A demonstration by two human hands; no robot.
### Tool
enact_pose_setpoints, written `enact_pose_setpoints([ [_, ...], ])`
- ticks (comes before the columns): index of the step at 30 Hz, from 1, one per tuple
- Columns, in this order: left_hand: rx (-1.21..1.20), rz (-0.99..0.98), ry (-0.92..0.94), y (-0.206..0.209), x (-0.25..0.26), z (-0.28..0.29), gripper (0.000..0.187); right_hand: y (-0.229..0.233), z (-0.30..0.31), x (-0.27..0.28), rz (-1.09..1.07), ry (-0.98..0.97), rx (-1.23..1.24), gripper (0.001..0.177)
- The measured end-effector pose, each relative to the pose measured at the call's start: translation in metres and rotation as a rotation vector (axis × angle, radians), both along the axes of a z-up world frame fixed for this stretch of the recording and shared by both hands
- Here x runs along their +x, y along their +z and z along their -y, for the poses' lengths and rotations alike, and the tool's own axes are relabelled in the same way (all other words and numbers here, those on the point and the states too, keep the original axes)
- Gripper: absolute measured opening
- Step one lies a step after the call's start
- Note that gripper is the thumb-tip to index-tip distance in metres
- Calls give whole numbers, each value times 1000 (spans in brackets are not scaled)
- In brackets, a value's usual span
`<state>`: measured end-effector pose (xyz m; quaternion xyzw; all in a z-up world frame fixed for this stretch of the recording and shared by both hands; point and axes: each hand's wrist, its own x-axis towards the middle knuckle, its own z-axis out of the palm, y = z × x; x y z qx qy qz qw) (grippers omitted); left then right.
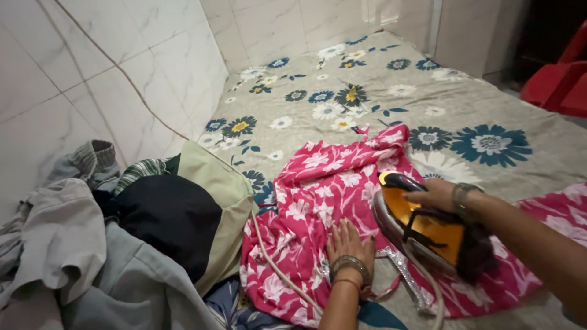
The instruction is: The person irons a pink floral dress laid out on a bed. They repeatedly smooth the fabric with their hands and move the iron across different sections of the dress, adjusting its position multiple times.
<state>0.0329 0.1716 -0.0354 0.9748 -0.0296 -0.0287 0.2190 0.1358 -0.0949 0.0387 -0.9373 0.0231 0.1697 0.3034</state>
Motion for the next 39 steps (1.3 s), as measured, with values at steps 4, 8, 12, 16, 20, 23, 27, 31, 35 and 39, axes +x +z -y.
enact_pose_setpoints([
  [4,-12,-6,6,6,0,1,83,-14,-31,62,50,-22,152,50],
  [8,-41,-63,19,11,1,2,84,-17,-61,106,-9,-64,452,30],
  [12,-38,-87,17,8,2,1,84,-16,-77,126,0,-119,261,47],
  [16,4,49,-8,-10,13,0,83,-19,-62,104,174,28,153,35],
  [20,-67,68,34,-22,15,1,85,-6,-43,38,67,55,35,49],
  [23,-142,123,70,-24,14,-2,89,12,-29,-21,-18,84,17,52],
  [27,-201,176,116,-20,15,-2,98,26,-26,-59,-112,84,125,46],
  [31,-251,172,147,-12,7,-1,101,16,-36,-36,-60,110,130,57],
  [35,-233,294,155,-12,3,2,100,-7,-66,15,-13,100,227,55],
  [39,-266,385,167,-17,4,2,100,-11,-106,76,31,33,202,51],
])
